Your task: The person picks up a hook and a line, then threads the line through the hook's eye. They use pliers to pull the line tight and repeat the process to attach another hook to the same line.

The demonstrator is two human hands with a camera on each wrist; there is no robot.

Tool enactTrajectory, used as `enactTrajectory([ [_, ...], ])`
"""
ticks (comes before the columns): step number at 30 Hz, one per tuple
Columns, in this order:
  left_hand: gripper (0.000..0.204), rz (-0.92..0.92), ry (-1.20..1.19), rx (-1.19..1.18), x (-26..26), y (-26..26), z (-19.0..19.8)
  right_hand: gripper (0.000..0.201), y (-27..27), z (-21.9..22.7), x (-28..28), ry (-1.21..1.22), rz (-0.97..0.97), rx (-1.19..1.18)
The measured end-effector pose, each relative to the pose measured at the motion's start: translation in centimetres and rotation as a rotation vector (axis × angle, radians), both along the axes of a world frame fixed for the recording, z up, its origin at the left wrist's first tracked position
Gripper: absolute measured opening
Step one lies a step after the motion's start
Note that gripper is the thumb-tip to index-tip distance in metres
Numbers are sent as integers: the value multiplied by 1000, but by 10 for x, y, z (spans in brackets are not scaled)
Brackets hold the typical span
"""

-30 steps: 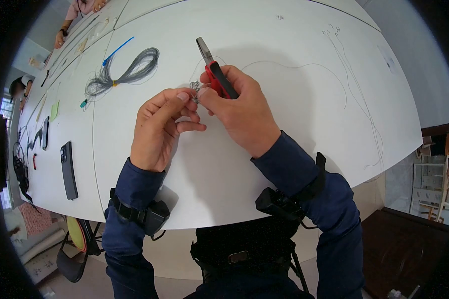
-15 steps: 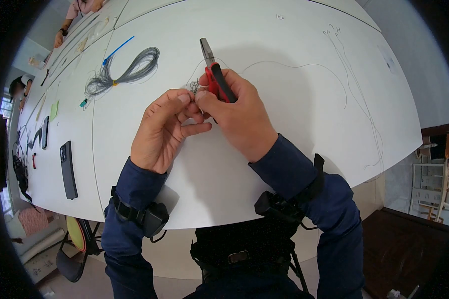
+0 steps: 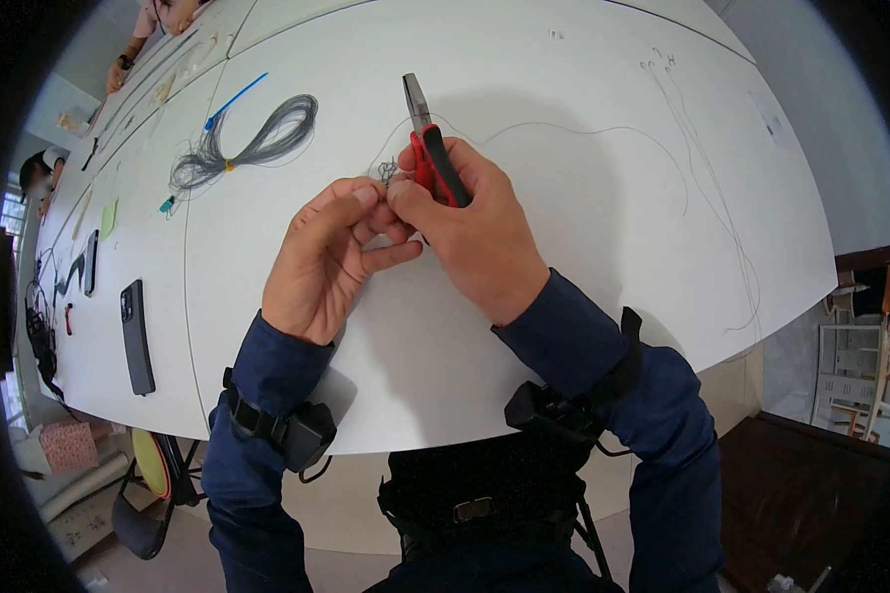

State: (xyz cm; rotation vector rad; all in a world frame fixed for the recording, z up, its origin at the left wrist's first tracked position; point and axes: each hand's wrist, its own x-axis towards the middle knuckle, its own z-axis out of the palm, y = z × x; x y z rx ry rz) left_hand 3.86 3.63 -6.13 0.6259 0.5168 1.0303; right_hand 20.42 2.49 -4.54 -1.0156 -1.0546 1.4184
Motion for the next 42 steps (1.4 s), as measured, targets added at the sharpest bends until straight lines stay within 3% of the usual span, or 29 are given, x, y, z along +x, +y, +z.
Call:
enactTrajectory([
  [13,18,123,234,109,4,-3,5,19,-3,11,0,-96,-16,13],
  [16,17,195,235,129,-2,1,6,23,-4,11,10,-93,86,-79],
  [19,16,272,232,153,-11,6,6,24,-18,17,25,-291,80,-73],
  [22,14,312,248,170,-14,7,8,22,-46,11,35,-931,-29,324],
  [26,12,335,262,200,-10,4,13,26,-64,3,39,-1290,-22,593],
  [30,9,324,347,231,-6,0,19,32,-68,-1,38,-1327,1,606],
  [31,9,314,366,248,-4,-2,21,42,-68,-2,40,-1341,47,566],
  [35,5,144,466,415,2,-13,30,58,-62,13,40,-1165,-125,631],
  [38,4,26,557,489,8,-21,34,55,-49,34,39,-1076,-191,801],
  [39,4,13,605,510,10,-23,38,38,-43,34,41,-1033,-157,827],
  [42,4,83,749,621,8,-20,35,18,-35,40,60,-810,94,681],
])
